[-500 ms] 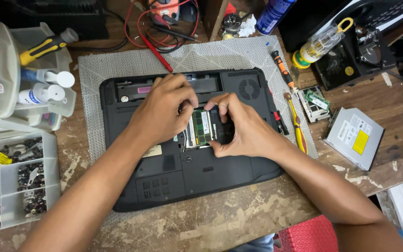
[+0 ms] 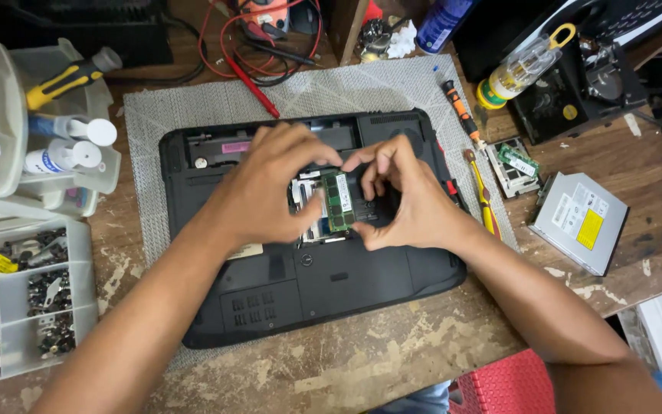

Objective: The person holds a laptop RAM module and rubs its gold contact edge with an eraser, working along the contacts. They then align the module with the empty memory slot inside the opened laptop and press it into place, seating it at an angle in the slot.

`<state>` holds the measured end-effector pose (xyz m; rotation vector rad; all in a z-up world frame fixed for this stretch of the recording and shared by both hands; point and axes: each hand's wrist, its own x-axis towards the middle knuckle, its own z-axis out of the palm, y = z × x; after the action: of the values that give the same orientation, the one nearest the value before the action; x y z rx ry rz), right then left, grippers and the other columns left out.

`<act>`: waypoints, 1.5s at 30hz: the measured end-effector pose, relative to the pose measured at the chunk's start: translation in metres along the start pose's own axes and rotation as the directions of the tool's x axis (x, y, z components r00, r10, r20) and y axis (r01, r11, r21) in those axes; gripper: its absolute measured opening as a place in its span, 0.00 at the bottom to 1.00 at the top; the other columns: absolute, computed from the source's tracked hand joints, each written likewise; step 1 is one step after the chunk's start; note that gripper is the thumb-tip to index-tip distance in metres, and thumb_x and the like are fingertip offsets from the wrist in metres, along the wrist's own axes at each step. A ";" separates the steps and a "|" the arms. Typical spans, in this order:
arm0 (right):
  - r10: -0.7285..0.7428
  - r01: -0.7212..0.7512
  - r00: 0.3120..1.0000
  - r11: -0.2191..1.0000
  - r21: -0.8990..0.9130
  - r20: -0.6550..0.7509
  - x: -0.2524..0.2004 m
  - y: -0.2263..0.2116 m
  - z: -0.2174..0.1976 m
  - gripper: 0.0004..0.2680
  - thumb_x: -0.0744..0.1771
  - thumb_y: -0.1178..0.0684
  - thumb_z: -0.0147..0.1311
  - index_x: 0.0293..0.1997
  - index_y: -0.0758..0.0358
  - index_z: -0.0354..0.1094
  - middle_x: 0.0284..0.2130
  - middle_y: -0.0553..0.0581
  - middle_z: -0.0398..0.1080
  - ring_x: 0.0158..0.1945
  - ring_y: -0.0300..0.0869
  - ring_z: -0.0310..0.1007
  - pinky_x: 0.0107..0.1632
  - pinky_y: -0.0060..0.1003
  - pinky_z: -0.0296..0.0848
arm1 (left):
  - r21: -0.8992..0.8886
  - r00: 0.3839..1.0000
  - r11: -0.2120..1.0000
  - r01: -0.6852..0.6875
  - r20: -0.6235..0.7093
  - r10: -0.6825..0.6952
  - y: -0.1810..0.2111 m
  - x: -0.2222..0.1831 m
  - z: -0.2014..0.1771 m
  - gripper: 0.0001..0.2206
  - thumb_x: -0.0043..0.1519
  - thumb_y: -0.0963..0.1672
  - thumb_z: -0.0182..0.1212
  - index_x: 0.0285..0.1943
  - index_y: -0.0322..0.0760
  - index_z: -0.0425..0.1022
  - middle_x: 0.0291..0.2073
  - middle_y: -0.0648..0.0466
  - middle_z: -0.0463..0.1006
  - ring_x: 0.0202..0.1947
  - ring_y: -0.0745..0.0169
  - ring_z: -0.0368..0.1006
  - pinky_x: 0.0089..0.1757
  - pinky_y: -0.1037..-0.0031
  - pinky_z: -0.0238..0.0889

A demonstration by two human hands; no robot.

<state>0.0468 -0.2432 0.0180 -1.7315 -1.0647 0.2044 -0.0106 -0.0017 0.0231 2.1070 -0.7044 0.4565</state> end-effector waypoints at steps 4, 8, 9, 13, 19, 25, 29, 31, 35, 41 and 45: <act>-0.015 0.009 0.999 0.989 0.150 0.037 -0.001 -0.011 -0.006 0.25 0.60 0.61 0.68 0.43 0.53 0.41 0.54 0.67 0.61 0.39 0.42 0.62 0.45 0.35 0.69 | 0.018 0.977 1.000 0.017 0.214 -0.021 0.009 -0.001 -0.007 0.35 0.53 0.57 0.72 0.66 0.46 0.64 0.56 0.49 0.70 0.58 0.50 0.66 0.58 0.52 0.53; -0.111 0.111 0.994 0.977 0.181 -0.011 -0.003 -0.012 -0.006 0.24 0.61 0.58 0.67 0.44 0.53 0.40 0.54 0.68 0.60 0.42 0.46 0.68 0.48 0.39 0.74 | 0.098 0.983 0.993 -0.072 0.178 0.054 0.010 -0.003 -0.003 0.47 0.45 0.61 0.79 0.69 0.40 0.61 0.55 0.48 0.71 0.56 0.47 0.68 0.55 0.56 0.58; -0.104 0.104 0.994 0.973 0.208 -0.011 -0.004 -0.012 -0.005 0.25 0.61 0.57 0.68 0.44 0.52 0.40 0.54 0.69 0.59 0.44 0.47 0.69 0.49 0.39 0.75 | 0.105 0.989 0.991 -0.081 0.131 0.067 0.012 -0.003 -0.002 0.45 0.47 0.59 0.80 0.68 0.35 0.63 0.55 0.47 0.73 0.56 0.45 0.70 0.56 0.57 0.58; -0.161 0.164 0.986 0.968 0.188 -0.031 -0.004 -0.011 -0.003 0.24 0.61 0.56 0.67 0.44 0.53 0.41 0.53 0.71 0.59 0.44 0.48 0.69 0.49 0.39 0.76 | 0.115 0.991 0.992 -0.047 0.130 0.032 0.013 -0.005 -0.005 0.40 0.51 0.54 0.80 0.68 0.35 0.63 0.53 0.47 0.74 0.53 0.45 0.69 0.56 0.56 0.57; -0.224 0.227 0.974 0.961 0.157 -0.038 -0.004 -0.010 -0.005 0.23 0.62 0.55 0.67 0.48 0.54 0.44 0.56 0.71 0.58 0.48 0.49 0.71 0.53 0.43 0.76 | 0.152 0.988 0.977 -0.152 0.033 0.148 0.008 -0.011 -0.002 0.39 0.54 0.53 0.81 0.69 0.34 0.63 0.52 0.47 0.75 0.52 0.46 0.70 0.55 0.59 0.60; -0.301 0.301 0.954 0.953 0.020 -0.019 -0.001 -0.015 -0.004 0.25 0.62 0.52 0.68 0.55 0.58 0.47 0.57 0.69 0.57 0.56 0.48 0.62 0.59 0.40 0.68 | 0.287 0.978 0.936 -0.204 0.029 0.205 0.009 -0.014 -0.001 0.38 0.57 0.55 0.78 0.69 0.34 0.64 0.50 0.45 0.73 0.51 0.46 0.68 0.49 0.58 0.64; -0.254 0.253 0.967 0.966 0.058 0.010 -0.003 -0.014 -0.007 0.25 0.63 0.54 0.68 0.56 0.57 0.47 0.58 0.67 0.62 0.58 0.48 0.64 0.56 0.39 0.65 | 0.301 0.968 0.922 -0.246 0.030 0.248 0.009 -0.012 0.000 0.36 0.60 0.56 0.73 0.70 0.35 0.64 0.48 0.45 0.74 0.49 0.46 0.68 0.48 0.60 0.62; -0.257 0.256 0.966 0.966 0.039 0.018 -0.001 -0.012 -0.010 0.25 0.63 0.52 0.69 0.56 0.58 0.48 0.57 0.65 0.62 0.61 0.49 0.65 0.56 0.39 0.65 | 0.303 0.968 0.920 -0.248 0.033 0.250 0.011 -0.010 -0.001 0.35 0.61 0.56 0.72 0.69 0.34 0.64 0.48 0.44 0.74 0.49 0.46 0.68 0.48 0.60 0.62; -0.232 0.232 0.973 0.973 -0.017 0.013 -0.007 -0.011 -0.009 0.26 0.62 0.54 0.70 0.57 0.60 0.50 0.57 0.64 0.65 0.57 0.48 0.67 0.55 0.39 0.67 | 0.390 0.971 0.889 -0.239 0.069 0.230 0.015 -0.014 0.004 0.34 0.62 0.55 0.73 0.70 0.36 0.65 0.50 0.46 0.74 0.50 0.46 0.69 0.47 0.60 0.61; -0.215 0.212 0.976 0.973 -0.095 -0.026 -0.008 -0.006 -0.007 0.25 0.60 0.53 0.70 0.55 0.62 0.53 0.53 0.62 0.65 0.58 0.50 0.69 0.59 0.39 0.66 | 0.419 0.996 0.908 -0.020 0.085 -0.017 0.045 -0.006 0.000 0.37 0.54 0.54 0.77 0.69 0.38 0.67 0.51 0.47 0.76 0.54 0.45 0.67 0.50 0.59 0.57; -0.288 0.269 0.955 0.943 -0.198 -0.073 -0.013 0.001 -0.007 0.24 0.62 0.48 0.70 0.54 0.60 0.53 0.55 0.63 0.65 0.58 0.54 0.68 0.60 0.46 0.64 | -0.058 0.878 0.877 0.477 0.080 -0.472 0.080 -0.001 0.008 0.42 0.54 0.45 0.72 0.77 0.41 0.49 0.63 0.51 0.73 0.57 0.54 0.73 0.51 0.61 0.63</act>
<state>0.0441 -0.2575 0.0163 -1.7111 -1.2711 -0.1659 -0.0611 -0.0466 0.0669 2.1342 -0.2112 0.0874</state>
